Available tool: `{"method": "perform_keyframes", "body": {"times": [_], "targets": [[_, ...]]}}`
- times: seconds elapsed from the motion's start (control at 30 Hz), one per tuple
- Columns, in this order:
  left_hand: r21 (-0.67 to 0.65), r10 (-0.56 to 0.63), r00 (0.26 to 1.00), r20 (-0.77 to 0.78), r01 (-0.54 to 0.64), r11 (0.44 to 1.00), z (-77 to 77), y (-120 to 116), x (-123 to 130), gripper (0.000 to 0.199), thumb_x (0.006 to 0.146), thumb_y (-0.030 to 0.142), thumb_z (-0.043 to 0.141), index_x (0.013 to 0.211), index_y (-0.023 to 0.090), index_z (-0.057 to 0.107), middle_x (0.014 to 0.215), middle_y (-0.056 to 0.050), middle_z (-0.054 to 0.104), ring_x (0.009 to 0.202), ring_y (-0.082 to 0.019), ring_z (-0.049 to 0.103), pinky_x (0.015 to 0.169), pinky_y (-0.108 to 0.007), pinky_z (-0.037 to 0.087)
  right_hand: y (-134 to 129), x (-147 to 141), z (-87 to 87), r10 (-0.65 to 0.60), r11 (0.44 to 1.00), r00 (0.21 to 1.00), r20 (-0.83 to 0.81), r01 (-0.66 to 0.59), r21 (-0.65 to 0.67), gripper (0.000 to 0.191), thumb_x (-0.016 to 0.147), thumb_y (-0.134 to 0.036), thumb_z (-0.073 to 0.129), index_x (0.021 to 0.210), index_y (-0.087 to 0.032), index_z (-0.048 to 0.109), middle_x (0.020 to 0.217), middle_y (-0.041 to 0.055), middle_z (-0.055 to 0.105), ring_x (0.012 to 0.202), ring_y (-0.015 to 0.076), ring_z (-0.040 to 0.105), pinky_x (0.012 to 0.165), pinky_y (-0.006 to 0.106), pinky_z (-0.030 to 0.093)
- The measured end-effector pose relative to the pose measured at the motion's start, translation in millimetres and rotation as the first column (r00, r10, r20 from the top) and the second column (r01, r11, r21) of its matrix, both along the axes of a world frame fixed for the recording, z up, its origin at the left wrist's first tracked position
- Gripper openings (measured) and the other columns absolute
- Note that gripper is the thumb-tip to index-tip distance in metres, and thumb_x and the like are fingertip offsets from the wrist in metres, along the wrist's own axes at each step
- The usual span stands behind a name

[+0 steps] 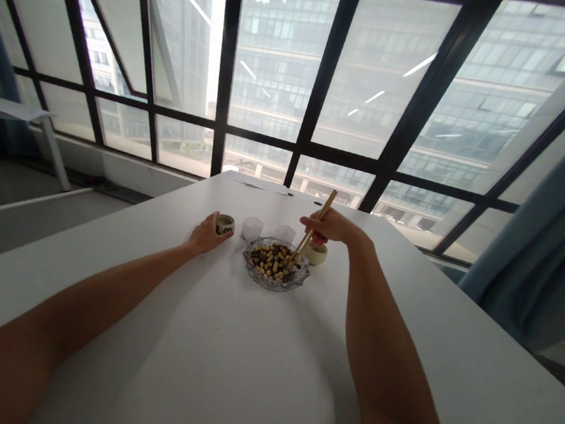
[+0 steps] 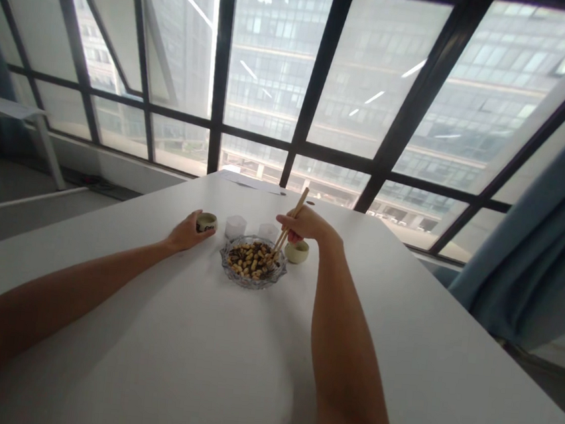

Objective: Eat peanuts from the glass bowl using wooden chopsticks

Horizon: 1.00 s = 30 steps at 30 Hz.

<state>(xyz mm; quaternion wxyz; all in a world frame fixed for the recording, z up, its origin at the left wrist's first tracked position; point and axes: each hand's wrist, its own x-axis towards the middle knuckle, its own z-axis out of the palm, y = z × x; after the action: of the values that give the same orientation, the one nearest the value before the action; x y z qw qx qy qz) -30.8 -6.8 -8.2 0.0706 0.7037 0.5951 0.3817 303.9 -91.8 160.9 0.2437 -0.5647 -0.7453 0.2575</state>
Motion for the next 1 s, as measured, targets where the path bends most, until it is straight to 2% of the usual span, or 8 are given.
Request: {"method": "perform_keyframes", "body": {"times": [0.2, 0.37, 0.5, 0.7, 1.0], "targets": [[0.079, -0.04, 0.999, 0.005, 0.04, 0.996, 2.5, -1.5, 0.9, 0.083, 0.073, 0.049, 0.076, 0.141, 0.016, 0.042, 0.142, -0.018, 0.054, 0.129, -0.033, 0.054, 0.109, -0.042, 0.044, -0.5, -2.1, 2.5, 0.055, 0.993, 0.991, -0.125, -0.042, 0.108, 0.042, 0.091, -0.049, 0.066, 0.068, -0.014, 0.066, 0.049, 0.003, 0.065, 0.038, 0.0098, 0.057, 0.04, 0.019, 0.046], [0.175, -0.114, 0.992, -0.049, 0.12, 0.977, 7.4, -9.5, 2.9, 0.076, 0.066, 0.04, 0.08, 0.132, 0.019, 0.048, 0.132, -0.013, 0.058, 0.122, -0.031, 0.058, 0.106, -0.041, 0.048, 0.9, -2.8, 1.8, 0.065, 0.981, 0.979, -0.192, -0.027, 0.194, 0.045, 0.089, -0.054, 0.066, 0.071, -0.013, 0.066, 0.049, 0.0033, 0.064, 0.04, 0.0104, 0.059, 0.04, 0.019, 0.047], [0.201, -0.155, 0.984, -0.082, 0.169, 0.965, 8.7, -14.7, 4.0, 0.07, 0.064, 0.036, 0.08, 0.124, 0.022, 0.048, 0.127, -0.01, 0.059, 0.116, -0.029, 0.061, 0.101, -0.039, 0.051, 1.2, -2.4, 1.6, 0.061, 0.981, 0.98, -0.189, -0.025, 0.191, 0.043, 0.088, -0.052, 0.069, 0.071, -0.012, 0.067, 0.05, 0.0036, 0.065, 0.04, 0.0101, 0.059, 0.04, 0.018, 0.048], [0.227, -0.24, 0.962, -0.132, 0.265, 0.937, 7.1, -16.3, 4.5, 0.068, 0.066, 0.038, 0.077, 0.125, 0.023, 0.046, 0.128, -0.009, 0.059, 0.116, -0.028, 0.061, 0.1, -0.04, 0.051, -1.1, -4.1, 3.2, 0.039, 0.984, 0.983, -0.18, -0.007, 0.179, 0.039, 0.087, -0.047, 0.072, 0.072, -0.012, 0.069, 0.053, 0.0046, 0.067, 0.043, 0.0106, 0.061, 0.042, 0.019, 0.05], [0.26, -0.265, 0.954, -0.138, 0.293, 0.92, 2.3, -9.5, 3.5, 0.069, 0.067, 0.042, 0.076, 0.127, 0.021, 0.048, 0.128, -0.012, 0.059, 0.116, -0.031, 0.061, 0.1, -0.045, 0.051, 1.6, -3.2, 1.5, 0.058, 0.989, 0.983, -0.172, -0.033, 0.145, 0.042, 0.083, -0.051, 0.075, 0.068, -0.012, 0.069, 0.051, 0.0052, 0.067, 0.04, 0.0105, 0.06, 0.039, 0.019, 0.049]]}}
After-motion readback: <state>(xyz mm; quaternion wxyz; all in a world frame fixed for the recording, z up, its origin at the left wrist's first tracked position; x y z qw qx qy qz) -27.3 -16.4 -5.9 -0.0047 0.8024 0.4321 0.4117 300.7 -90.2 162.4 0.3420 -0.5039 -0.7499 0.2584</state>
